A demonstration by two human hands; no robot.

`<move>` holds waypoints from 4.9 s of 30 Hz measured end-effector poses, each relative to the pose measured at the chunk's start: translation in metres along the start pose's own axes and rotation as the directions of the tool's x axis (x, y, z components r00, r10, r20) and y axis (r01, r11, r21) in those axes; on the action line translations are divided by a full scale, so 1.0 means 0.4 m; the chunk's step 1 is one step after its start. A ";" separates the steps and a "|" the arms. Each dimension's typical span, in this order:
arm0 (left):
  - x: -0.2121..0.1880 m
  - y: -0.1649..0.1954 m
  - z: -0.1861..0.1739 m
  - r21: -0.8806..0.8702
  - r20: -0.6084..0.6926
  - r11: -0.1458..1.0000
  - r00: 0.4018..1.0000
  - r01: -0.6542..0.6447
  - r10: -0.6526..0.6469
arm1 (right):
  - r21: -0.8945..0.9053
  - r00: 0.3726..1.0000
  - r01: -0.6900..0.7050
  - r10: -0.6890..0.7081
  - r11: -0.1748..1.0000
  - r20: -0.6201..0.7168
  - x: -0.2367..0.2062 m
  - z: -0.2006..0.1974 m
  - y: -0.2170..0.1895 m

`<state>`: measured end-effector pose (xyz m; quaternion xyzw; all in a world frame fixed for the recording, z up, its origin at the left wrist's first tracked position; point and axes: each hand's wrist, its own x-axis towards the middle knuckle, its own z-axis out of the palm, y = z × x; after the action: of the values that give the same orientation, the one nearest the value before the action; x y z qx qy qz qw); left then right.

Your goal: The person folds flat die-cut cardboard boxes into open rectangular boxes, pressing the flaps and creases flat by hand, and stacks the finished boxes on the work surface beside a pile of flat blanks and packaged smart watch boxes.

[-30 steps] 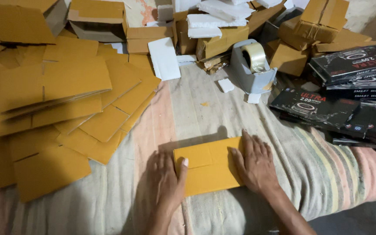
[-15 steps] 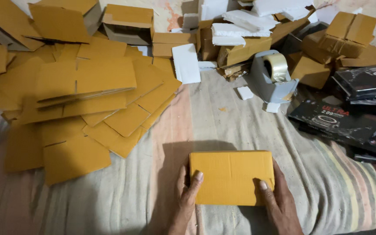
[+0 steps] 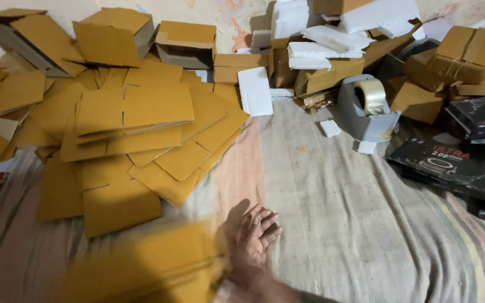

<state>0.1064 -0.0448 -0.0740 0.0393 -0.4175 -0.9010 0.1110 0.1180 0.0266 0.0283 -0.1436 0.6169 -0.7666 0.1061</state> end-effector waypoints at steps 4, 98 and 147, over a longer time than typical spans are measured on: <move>0.019 0.068 0.055 -0.066 -0.117 0.997 0.991 0.049 -0.057 | -0.133 0.897 -0.008 0.066 0.991 0.437 -0.041 -0.035 -0.108; 0.758 0.677 -0.281 0.642 -0.543 0.203 0.252 0.739 0.801 | -0.952 0.986 0.056 -0.165 0.301 0.006 0.207 -0.488 0.000; 0.774 0.812 -0.332 0.516 -0.835 0.655 0.154 0.553 0.528 | -0.952 0.987 0.026 -0.156 0.305 -0.023 0.214 -0.422 -0.016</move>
<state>-0.1186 -0.4193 0.0937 0.6611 -0.5672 -0.3749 0.3171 -0.0212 0.1533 0.0087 -0.1705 0.9446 -0.2699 -0.0764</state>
